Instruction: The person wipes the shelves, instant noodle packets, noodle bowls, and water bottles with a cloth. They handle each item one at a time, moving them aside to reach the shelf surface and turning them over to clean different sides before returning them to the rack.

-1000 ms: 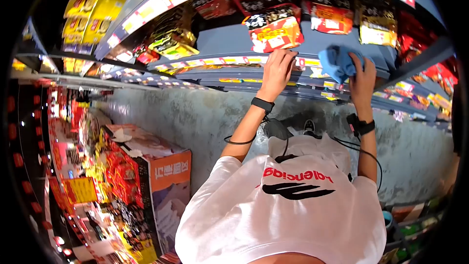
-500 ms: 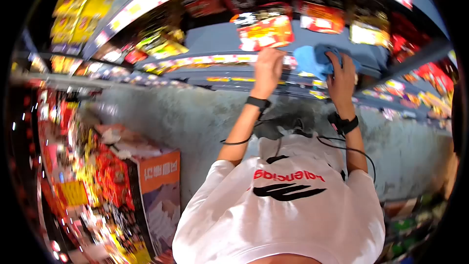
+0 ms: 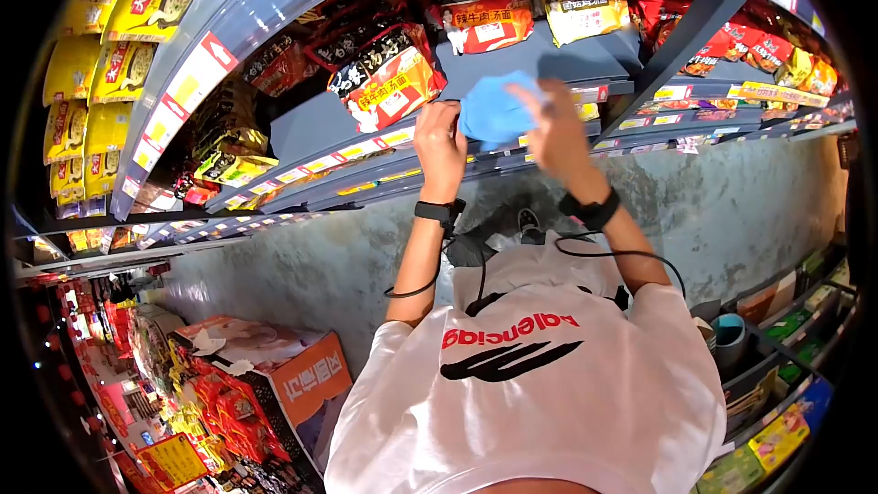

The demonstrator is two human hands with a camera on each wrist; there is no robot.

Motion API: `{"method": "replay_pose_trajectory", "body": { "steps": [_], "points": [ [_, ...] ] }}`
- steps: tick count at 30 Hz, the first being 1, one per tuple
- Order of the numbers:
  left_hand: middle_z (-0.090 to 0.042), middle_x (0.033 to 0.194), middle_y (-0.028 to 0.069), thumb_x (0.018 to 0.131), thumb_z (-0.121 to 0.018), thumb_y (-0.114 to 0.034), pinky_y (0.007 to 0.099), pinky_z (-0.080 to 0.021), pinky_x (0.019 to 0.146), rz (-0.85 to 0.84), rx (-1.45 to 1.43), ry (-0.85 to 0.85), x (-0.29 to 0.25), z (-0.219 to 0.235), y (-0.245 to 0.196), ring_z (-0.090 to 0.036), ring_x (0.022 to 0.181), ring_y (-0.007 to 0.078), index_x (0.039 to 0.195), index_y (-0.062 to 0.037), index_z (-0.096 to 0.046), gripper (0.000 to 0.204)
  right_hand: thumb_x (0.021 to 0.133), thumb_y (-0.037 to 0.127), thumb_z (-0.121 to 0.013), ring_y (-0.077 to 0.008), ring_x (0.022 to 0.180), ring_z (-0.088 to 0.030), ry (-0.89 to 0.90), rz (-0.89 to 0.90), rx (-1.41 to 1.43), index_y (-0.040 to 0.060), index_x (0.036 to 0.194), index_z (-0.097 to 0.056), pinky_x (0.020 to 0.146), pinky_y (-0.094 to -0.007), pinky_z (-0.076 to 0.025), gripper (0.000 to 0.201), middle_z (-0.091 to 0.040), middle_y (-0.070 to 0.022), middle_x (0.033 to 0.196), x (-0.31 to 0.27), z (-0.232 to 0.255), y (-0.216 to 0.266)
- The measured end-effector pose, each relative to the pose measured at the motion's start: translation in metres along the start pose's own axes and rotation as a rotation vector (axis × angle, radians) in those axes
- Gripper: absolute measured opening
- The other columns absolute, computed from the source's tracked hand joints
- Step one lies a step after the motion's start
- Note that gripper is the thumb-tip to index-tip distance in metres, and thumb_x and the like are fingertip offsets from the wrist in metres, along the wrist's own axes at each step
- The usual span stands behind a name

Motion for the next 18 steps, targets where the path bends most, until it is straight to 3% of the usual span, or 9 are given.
{"method": "replay_pose_trajectory", "body": {
  "steps": [1,4,7,12,15,18],
  "points": [
    [-0.070,0.095,0.0161,0.078,-0.070,0.009,0.0414,-0.052,0.082,-0.005,-0.002,0.004,0.000,-0.001,0.000,-0.065,0.089,0.0364,0.098,0.0019,-0.070,0.021,0.071,-0.002,-0.063,-0.0395,0.120,-0.054,0.049,0.102,-0.010,0.0122,0.131,-0.064,0.109,-0.0509,-0.042,0.061,-0.057,-0.0201,0.126,0.002,-0.022,0.012],
    [-0.070,0.099,0.0170,0.076,-0.068,0.011,0.0419,-0.052,0.082,0.018,-0.012,0.010,-0.002,0.001,0.000,-0.065,0.090,0.0377,0.098,0.0018,-0.069,0.024,0.069,0.004,-0.067,-0.0393,0.115,-0.055,0.015,0.045,-0.071,0.0139,0.130,-0.064,0.105,-0.0506,-0.043,0.062,-0.058,-0.0189,0.123,0.001,-0.053,0.008],
    [-0.070,0.097,0.0160,0.079,-0.070,0.008,0.0418,-0.052,0.081,0.014,0.007,0.021,0.003,0.003,0.000,-0.066,0.090,0.0363,0.098,0.0007,-0.071,0.021,0.067,0.005,-0.071,-0.0391,0.112,-0.056,0.103,0.137,0.018,0.0143,0.129,-0.064,0.104,-0.0510,-0.043,0.063,-0.058,-0.0177,0.120,0.001,-0.042,-0.016],
    [-0.071,0.091,0.0130,0.086,-0.075,0.000,0.0401,-0.053,0.077,0.046,-0.015,-0.002,0.004,0.004,-0.003,-0.067,0.086,0.0326,0.096,-0.0014,-0.075,0.010,0.061,0.003,-0.076,-0.0393,0.113,-0.055,-0.038,0.019,-0.269,0.0131,0.128,-0.064,0.106,-0.0536,-0.038,0.069,-0.058,-0.0163,0.117,-0.017,0.005,-0.072],
    [-0.071,0.091,0.0131,0.085,-0.074,0.001,0.0398,-0.052,0.076,0.045,-0.002,-0.036,0.003,0.003,-0.005,-0.066,0.085,0.0330,0.095,-0.0009,-0.074,0.010,0.062,0.004,-0.076,-0.0387,0.116,-0.054,-0.169,-0.119,-0.247,0.0124,0.126,-0.065,0.107,-0.0527,-0.038,0.065,-0.058,-0.0156,0.114,-0.012,0.001,-0.050],
    [-0.070,0.091,0.0137,0.082,-0.072,0.004,0.0406,-0.052,0.077,0.021,-0.003,-0.036,0.000,0.002,-0.004,-0.066,0.086,0.0343,0.093,0.0005,-0.071,0.011,0.064,0.003,-0.070,-0.0385,0.115,-0.053,-0.086,-0.075,-0.188,0.0119,0.121,-0.065,0.108,-0.0528,-0.038,0.058,-0.055,-0.0162,0.109,-0.009,-0.050,-0.007]
  ]
}}
Point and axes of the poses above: each hand's wrist, its own x-axis towards the middle knuckle, its own z-axis out of the back of the hand, y = z × x, the point moved 8 cm from there along x, towards the middle knuckle
